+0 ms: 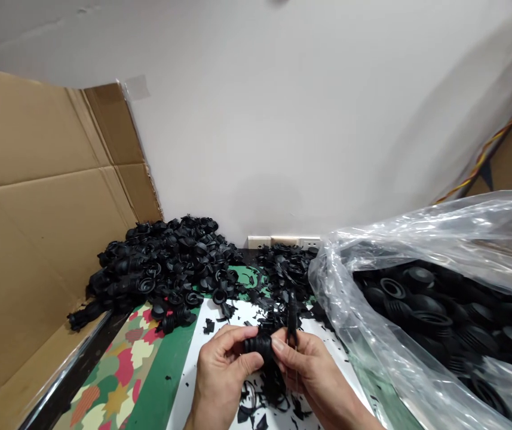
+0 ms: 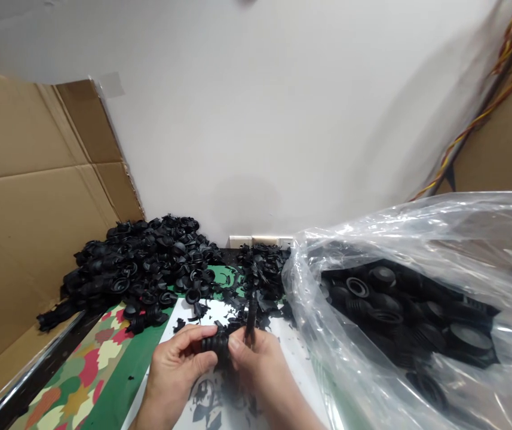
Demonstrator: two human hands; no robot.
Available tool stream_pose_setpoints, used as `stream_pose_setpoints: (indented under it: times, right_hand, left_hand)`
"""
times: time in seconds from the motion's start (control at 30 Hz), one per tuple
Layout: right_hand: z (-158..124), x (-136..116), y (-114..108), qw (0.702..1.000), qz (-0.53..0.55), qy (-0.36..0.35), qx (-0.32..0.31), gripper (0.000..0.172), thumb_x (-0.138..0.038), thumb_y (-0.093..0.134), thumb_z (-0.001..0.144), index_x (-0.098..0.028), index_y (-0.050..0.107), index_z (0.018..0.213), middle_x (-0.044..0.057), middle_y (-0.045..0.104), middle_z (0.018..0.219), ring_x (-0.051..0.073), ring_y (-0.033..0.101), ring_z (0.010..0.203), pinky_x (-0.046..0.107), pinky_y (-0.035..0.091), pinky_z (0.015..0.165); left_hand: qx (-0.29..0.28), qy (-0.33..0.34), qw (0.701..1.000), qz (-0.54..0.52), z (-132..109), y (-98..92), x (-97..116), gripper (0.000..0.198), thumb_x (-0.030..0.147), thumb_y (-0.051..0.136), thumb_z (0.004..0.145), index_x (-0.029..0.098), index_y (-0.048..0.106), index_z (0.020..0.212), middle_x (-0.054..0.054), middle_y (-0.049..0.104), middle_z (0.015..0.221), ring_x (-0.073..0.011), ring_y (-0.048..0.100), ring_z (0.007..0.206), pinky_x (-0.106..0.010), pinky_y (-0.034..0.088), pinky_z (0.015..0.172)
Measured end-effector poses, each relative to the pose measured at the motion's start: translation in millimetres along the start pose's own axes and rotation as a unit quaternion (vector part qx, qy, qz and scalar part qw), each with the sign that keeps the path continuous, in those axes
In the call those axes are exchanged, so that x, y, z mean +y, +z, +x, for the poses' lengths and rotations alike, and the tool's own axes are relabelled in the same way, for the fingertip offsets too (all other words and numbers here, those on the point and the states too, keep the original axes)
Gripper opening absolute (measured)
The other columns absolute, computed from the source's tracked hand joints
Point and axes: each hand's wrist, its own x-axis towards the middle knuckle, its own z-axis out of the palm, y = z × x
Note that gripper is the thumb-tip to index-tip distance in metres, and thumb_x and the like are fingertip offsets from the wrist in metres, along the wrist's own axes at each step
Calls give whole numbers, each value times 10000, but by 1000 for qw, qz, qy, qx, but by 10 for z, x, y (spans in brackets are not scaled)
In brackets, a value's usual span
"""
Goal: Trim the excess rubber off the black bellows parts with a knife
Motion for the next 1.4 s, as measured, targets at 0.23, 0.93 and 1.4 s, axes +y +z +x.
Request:
stream_pose_setpoints:
  times: [0.23, 0.93, 1.4]
  right_hand:
    - [-1, 13, 22, 1000, -10, 19, 7, 439, -483, 798, 561, -167, 494, 533, -76, 381, 453, 45, 230, 407, 223, 121, 427]
    - [-92, -164, -57, 987, -22, -149, 51, 436, -526, 753, 632, -156, 707, 858, 16, 624, 567, 138, 551, 515, 254, 440, 495]
    - [-38, 17, -52, 970, -132, -200, 51, 246, -387, 743, 689, -167, 702, 791, 37, 679, 620, 178, 638, 555, 275, 521, 546]
  left_hand:
    - [20, -19, 999, 23, -28, 11, 21, 224, 69, 672, 564, 195, 749, 731, -21, 674, 767, -192, 612, 735, -244, 499, 647]
    - [7, -48, 994, 99, -35, -38, -21, 69, 154, 623, 635, 191, 635, 692, 35, 536, 624, -142, 457, 577, -229, 363, 542]
    - [-30, -10, 993, 113, -56, -25, -65, 71, 137, 592, 653, 189, 608, 698, 21, 533, 682, -159, 472, 632, -259, 367, 581]
